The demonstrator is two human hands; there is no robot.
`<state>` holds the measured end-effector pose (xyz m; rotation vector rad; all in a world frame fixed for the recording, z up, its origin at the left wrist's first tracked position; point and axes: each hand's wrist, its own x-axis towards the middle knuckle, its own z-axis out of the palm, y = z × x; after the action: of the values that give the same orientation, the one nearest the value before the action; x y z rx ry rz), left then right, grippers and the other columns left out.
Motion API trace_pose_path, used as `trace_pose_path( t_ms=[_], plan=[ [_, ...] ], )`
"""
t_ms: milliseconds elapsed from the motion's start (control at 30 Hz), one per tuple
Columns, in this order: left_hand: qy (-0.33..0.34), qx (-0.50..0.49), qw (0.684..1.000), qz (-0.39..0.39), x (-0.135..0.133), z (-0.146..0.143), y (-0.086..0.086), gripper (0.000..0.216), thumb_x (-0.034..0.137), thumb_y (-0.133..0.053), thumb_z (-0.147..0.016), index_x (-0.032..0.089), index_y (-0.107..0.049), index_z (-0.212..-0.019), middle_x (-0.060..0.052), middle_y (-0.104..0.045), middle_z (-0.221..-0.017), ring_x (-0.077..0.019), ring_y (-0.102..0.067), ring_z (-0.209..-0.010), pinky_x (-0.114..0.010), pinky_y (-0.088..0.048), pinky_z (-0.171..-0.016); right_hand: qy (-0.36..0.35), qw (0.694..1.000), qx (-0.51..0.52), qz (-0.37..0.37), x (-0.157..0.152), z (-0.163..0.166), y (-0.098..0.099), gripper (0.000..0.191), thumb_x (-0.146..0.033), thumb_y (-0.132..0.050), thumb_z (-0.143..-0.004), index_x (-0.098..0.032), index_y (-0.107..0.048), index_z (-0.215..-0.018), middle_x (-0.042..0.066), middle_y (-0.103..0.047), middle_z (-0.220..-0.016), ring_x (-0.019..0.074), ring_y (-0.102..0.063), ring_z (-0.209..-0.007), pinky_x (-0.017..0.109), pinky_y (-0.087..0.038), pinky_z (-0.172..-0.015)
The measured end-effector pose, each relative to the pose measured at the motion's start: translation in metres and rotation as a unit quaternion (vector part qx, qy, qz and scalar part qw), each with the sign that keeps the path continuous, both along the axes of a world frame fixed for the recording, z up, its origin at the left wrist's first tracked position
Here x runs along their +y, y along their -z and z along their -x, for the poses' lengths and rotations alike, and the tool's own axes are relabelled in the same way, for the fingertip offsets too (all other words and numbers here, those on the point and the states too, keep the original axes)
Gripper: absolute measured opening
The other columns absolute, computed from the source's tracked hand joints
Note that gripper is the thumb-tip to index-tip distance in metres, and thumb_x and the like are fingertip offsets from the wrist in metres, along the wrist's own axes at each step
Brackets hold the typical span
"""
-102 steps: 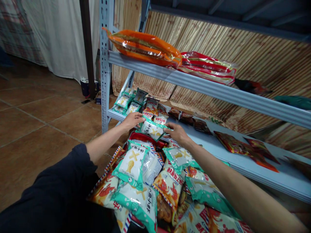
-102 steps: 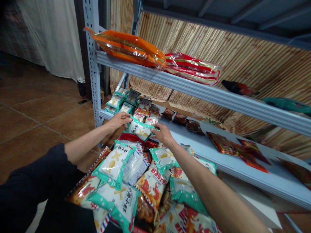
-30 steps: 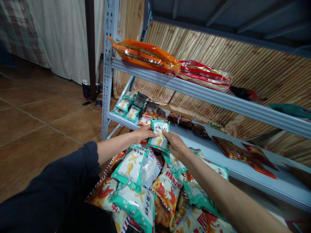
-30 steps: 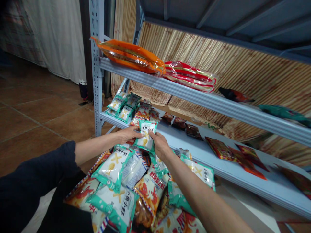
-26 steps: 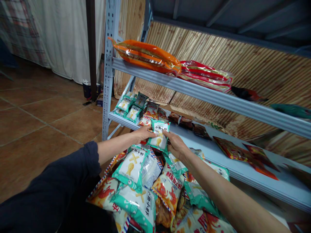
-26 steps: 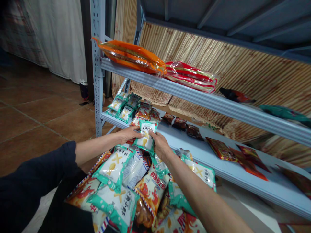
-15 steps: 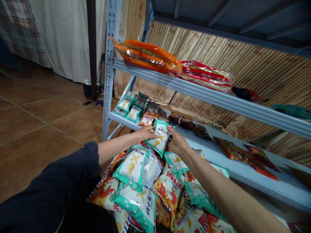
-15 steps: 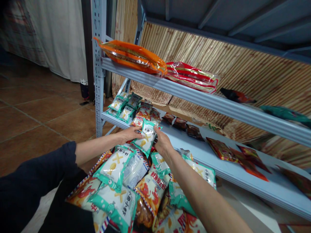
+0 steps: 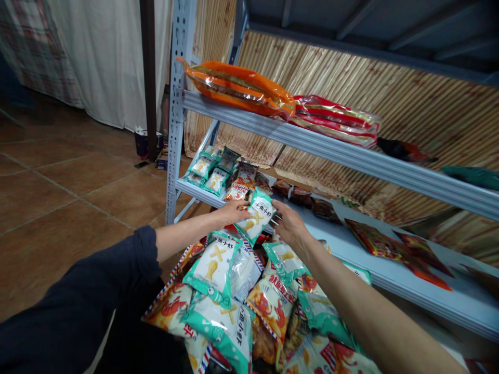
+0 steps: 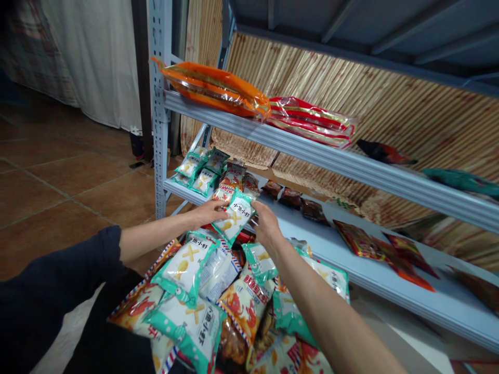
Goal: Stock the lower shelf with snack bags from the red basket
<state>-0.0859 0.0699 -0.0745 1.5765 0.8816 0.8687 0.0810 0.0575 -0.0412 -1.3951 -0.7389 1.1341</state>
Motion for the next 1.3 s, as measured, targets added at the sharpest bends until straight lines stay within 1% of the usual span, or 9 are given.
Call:
trace_pose_path(
  t_ms=[100,200,267,367,533,700,967,1167,1300],
  plan=[
    [-0.009,0.043,0.996,-0.075,0.002,0.002,-0.002,0.044,0.021,-0.057,-0.069,0.011,-0.057,-0.112,-0.008,-0.062,-0.106,-0.0192,-0.057,-0.091,-0.028,-0.044,-0.08,-0.038,0.99,-0.118,-0.072,0.005,-0.007,-0.005,0.024,-0.033,-0.069,-0.06,-0.022,-0.063,-0.081,-0.002,-0.064,-0.08,0.0112,-0.056,-0.069,0.022,-0.044,-0.06],
    [-0.002,0.078,0.989,-0.129,0.005,0.002,-0.002,0.049,0.022,-0.057,-0.069,0.01,-0.053,-0.117,-0.008,-0.058,-0.115,-0.0203,-0.055,-0.1,-0.029,-0.041,-0.088,-0.084,0.969,-0.201,-0.119,0.012,-0.01,-0.011,0.035,-0.038,-0.073,-0.054,-0.019,-0.066,-0.082,0.0,-0.065,-0.078,0.0113,-0.055,-0.068,0.024,-0.042,-0.063],
    [-0.004,0.099,0.982,-0.158,0.006,0.001,0.0,0.054,0.022,-0.057,-0.069,0.01,-0.05,-0.121,-0.009,-0.055,-0.12,-0.0203,-0.051,-0.106,-0.029,-0.037,-0.092,-0.109,0.963,-0.216,-0.115,0.016,-0.009,-0.014,0.037,-0.04,-0.073,-0.052,-0.018,-0.067,-0.081,0.0,-0.065,-0.073,0.0111,-0.054,-0.063,0.025,-0.041,-0.061],
    [-0.003,0.116,0.977,-0.177,0.009,0.0,0.003,0.055,0.025,-0.058,-0.069,0.011,-0.049,-0.121,-0.008,-0.055,-0.12,-0.0207,-0.051,-0.107,-0.029,-0.036,-0.093,-0.122,0.965,-0.208,-0.107,0.02,-0.008,-0.016,0.033,-0.039,-0.074,-0.05,-0.017,-0.068,-0.074,-0.001,-0.064,-0.066,0.0107,-0.052,-0.057,0.025,-0.04,-0.057],
    [-0.024,0.089,0.985,-0.146,0.01,0.001,0.007,0.054,0.028,-0.06,-0.067,0.012,-0.052,-0.118,-0.01,-0.057,-0.116,-0.0227,-0.053,-0.104,-0.03,-0.038,-0.09,-0.073,0.974,-0.182,-0.115,0.023,-0.007,-0.015,0.017,-0.028,-0.073,-0.049,-0.017,-0.064,-0.059,-0.004,-0.058,-0.052,0.0079,-0.047,-0.048,0.022,-0.037,-0.049],
    [0.0,0.039,0.993,-0.112,0.009,0.004,0.007,0.043,0.026,-0.061,-0.067,0.014,-0.058,-0.107,-0.006,-0.062,-0.105,-0.0207,-0.055,-0.094,-0.03,-0.041,-0.084,-0.057,0.98,-0.166,-0.095,0.023,-0.004,-0.015,0.01,-0.021,-0.068,-0.052,-0.016,-0.06,-0.054,-0.004,-0.054,-0.048,0.0064,-0.044,-0.044,0.02,-0.035,-0.045],
    [0.002,0.012,0.997,-0.081,0.011,0.008,0.009,0.03,0.028,-0.062,-0.066,0.015,-0.063,-0.093,-0.001,-0.064,-0.084,-0.0179,-0.057,-0.079,-0.025,-0.043,-0.07,-0.019,0.98,-0.178,-0.085,0.027,-0.002,-0.016,0.01,-0.02,-0.067,-0.053,-0.015,-0.06,-0.056,-0.005,-0.054,-0.048,0.0064,-0.045,-0.042,0.02,-0.035,-0.042],
    [-0.008,-0.019,0.999,-0.034,0.014,0.007,0.008,0.031,0.029,-0.062,-0.066,0.014,-0.062,-0.094,-0.002,-0.063,-0.085,-0.0165,-0.057,-0.079,-0.026,-0.044,-0.071,-0.027,0.974,-0.204,-0.089,0.032,-0.003,-0.02,0.013,-0.025,-0.068,-0.054,-0.015,-0.062,-0.059,-0.003,-0.057,-0.05,0.0078,-0.046,-0.044,0.022,-0.036,-0.044],
    [-0.003,-0.06,0.998,0.015,0.011,0.008,0.008,0.031,0.027,-0.062,-0.067,0.013,-0.061,-0.094,-0.003,-0.063,-0.09,-0.0159,-0.058,-0.079,-0.027,-0.046,-0.071,-0.04,0.969,-0.209,-0.122,0.034,-0.005,-0.018,0.015,-0.028,-0.067,-0.057,-0.017,-0.064,-0.067,-0.003,-0.061,-0.06,0.008,-0.049,-0.052,0.021,-0.038,-0.051]
  ],
)
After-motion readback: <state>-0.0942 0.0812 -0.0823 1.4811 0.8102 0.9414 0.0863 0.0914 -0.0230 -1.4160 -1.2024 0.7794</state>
